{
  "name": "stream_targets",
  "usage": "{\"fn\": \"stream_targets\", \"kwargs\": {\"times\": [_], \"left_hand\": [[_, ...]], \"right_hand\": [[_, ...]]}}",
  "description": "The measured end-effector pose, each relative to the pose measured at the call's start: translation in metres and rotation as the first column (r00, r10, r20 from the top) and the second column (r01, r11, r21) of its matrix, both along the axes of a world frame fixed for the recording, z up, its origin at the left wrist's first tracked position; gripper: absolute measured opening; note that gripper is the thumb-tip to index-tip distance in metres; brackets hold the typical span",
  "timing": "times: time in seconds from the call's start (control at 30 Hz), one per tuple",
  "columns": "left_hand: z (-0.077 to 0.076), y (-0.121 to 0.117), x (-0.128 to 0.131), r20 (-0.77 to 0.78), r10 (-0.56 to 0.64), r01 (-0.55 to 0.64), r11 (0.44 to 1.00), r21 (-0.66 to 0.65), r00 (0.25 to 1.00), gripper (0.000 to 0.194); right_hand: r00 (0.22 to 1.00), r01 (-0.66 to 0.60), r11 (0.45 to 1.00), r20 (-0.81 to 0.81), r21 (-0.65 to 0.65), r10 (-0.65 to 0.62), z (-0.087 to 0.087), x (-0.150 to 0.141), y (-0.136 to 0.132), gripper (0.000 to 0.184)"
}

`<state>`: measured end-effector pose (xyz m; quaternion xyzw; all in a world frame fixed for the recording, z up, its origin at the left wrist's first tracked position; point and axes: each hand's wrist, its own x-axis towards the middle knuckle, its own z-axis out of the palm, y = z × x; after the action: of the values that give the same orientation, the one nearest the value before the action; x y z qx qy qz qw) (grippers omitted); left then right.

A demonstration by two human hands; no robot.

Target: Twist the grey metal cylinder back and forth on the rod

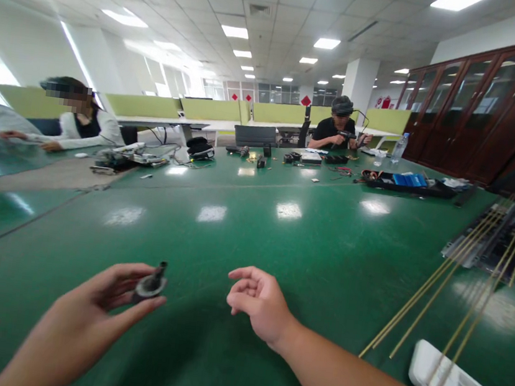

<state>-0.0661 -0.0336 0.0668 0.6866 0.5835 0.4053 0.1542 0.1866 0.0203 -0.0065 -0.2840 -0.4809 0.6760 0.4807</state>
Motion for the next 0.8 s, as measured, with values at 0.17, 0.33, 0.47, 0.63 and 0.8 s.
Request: {"fn": "stream_targets", "kwargs": {"times": [0.17,0.33,0.47,0.63,0.8], "left_hand": [[-0.026,0.046,0.051,0.085,-0.208,0.211,0.977,-0.033,0.975,0.03],[-0.056,0.052,0.048,0.098,-0.239,0.245,0.968,-0.052,0.966,0.032],[-0.065,0.055,0.04,0.106,-0.221,0.229,0.971,-0.069,0.969,0.027],[-0.063,0.055,0.041,0.076,-0.263,0.265,0.964,-0.015,0.962,0.024],[-0.061,0.051,0.044,0.079,-0.286,0.288,0.958,-0.01,0.955,0.023]], "right_hand": [[0.938,0.133,0.981,0.3,0.143,-0.171,-0.008,-0.001,0.005,0.043],[0.879,0.079,0.975,0.448,0.207,-0.166,-0.01,-0.002,0.002,0.049],[0.864,0.073,0.975,0.475,0.209,-0.167,-0.008,-0.002,0.0,0.048],[0.87,0.09,0.978,0.463,0.187,-0.168,-0.009,-0.002,0.0,0.044],[0.87,0.111,0.978,0.459,0.178,-0.182,-0.007,-0.002,-0.001,0.039]]}}
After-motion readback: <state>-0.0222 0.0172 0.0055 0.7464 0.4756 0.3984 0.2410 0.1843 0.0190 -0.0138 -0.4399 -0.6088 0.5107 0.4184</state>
